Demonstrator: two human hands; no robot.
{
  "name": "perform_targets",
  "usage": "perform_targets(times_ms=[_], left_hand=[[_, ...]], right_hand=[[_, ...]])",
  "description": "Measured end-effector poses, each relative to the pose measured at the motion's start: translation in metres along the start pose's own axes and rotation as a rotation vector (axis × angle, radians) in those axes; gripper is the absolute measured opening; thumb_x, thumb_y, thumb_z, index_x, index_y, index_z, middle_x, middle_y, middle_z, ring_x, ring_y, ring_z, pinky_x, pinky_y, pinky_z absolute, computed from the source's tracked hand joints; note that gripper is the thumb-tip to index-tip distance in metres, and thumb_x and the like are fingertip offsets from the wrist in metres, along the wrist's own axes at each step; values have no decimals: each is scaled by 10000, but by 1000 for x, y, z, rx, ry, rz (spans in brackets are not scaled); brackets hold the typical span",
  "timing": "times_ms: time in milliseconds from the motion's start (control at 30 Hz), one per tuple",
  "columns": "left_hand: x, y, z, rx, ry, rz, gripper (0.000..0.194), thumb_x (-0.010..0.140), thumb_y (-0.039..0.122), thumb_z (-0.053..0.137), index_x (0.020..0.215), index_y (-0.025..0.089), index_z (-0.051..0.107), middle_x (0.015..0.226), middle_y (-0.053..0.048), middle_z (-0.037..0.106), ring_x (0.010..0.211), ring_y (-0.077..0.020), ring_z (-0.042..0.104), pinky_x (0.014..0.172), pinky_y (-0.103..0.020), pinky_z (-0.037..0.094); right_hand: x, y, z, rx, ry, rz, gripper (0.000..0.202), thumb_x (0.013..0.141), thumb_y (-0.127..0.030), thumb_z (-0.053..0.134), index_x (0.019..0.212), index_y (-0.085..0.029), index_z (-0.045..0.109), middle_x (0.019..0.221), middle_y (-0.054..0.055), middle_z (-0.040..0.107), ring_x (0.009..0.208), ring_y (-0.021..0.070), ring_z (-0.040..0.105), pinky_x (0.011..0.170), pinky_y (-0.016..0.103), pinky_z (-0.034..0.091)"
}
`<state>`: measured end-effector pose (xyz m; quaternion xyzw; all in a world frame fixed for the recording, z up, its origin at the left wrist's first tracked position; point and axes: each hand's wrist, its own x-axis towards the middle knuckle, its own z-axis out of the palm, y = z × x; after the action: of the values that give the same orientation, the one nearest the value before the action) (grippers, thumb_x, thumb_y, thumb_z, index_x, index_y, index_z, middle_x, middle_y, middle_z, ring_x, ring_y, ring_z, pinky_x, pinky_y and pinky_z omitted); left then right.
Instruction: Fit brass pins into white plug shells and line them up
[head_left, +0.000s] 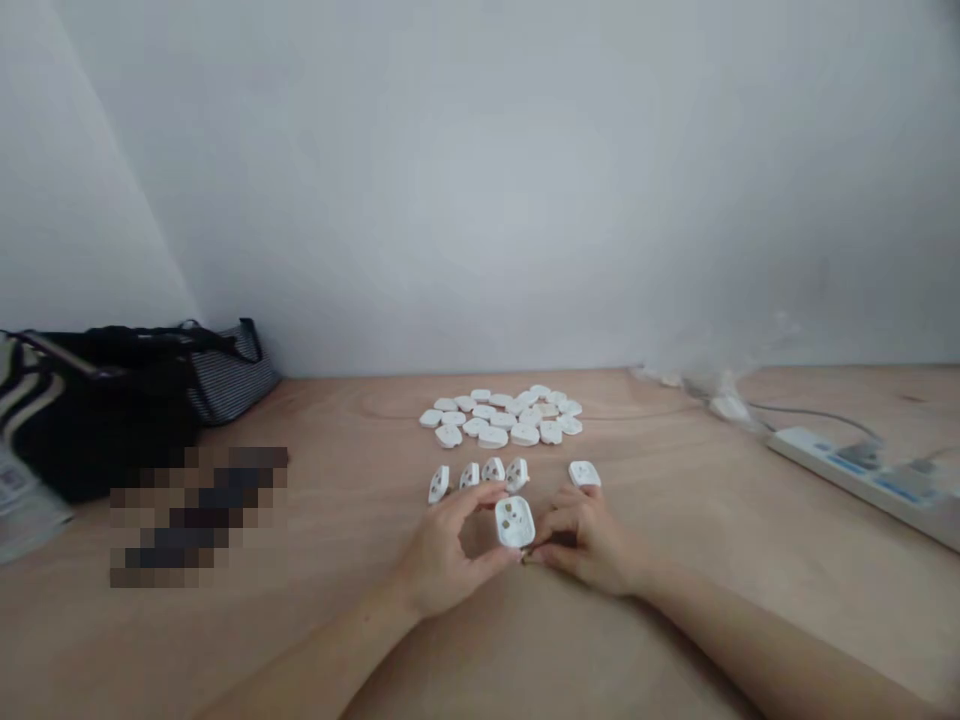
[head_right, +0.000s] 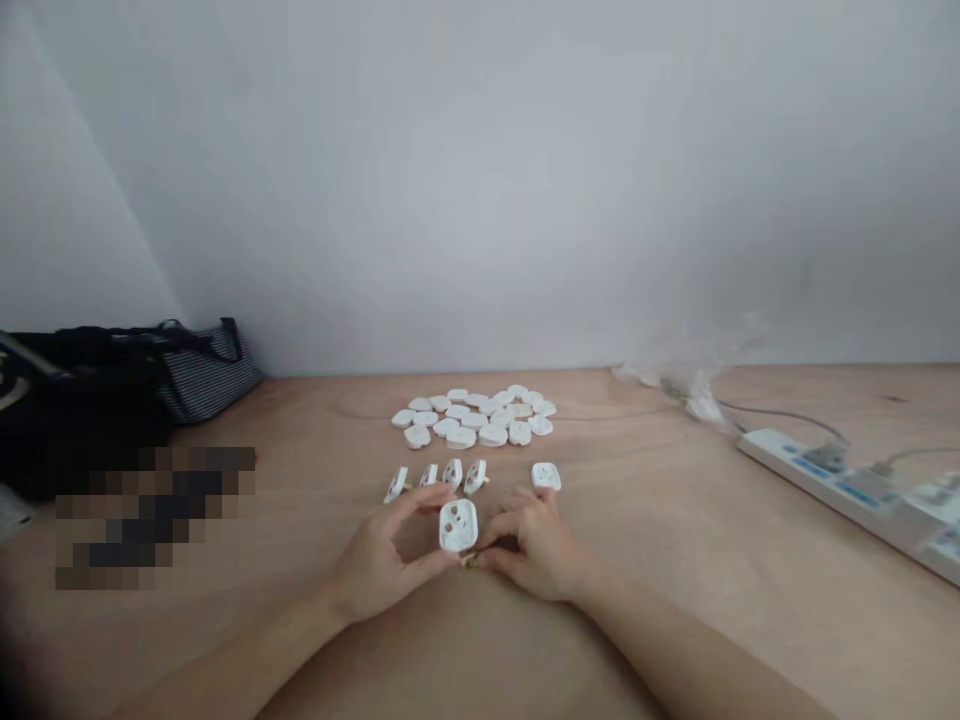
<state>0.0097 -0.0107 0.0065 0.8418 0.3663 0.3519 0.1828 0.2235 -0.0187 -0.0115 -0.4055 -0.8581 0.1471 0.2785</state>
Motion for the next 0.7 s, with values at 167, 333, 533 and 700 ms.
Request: perform_targets(times_ms=[167,333,533,700], left_hand=[[0,1,-1,3,-23,-5,561,672,223,707,1185,195,482,1120,-66,642,1017,-224,605,921,-347,461],[-1,1,-1,9,-13,-17,568,658,239,721,1176,193,492,1110,-62,643,1000,-220,611,900,-330,473],[-2,2,1,29,-44,-22,639,625,236,745,1207,225,481,1092,-35,647,975,-214,616,902,-329,464],[-2,1,2,38,-46,-20,634,616,250,744,1197,236,491,1076,-27,652,969,-219,613,889,-329,469]], right_hand=[[-1,-2,-1,12,24,8,20,769,-216,637,750,-221,631,781,-29,669,851,179,569,870,405,312],[-3,4,-8,11,170,95,67,786,-188,591,741,-216,633,750,-11,680,778,192,596,823,397,343],[-3,3,-13,50,294,-26,102,808,-218,571,785,-234,670,736,-5,699,720,173,602,774,353,365],[-3,-11,-15,-46,189,-146,157,811,-174,541,808,-258,674,765,-9,708,742,172,584,788,379,326]])
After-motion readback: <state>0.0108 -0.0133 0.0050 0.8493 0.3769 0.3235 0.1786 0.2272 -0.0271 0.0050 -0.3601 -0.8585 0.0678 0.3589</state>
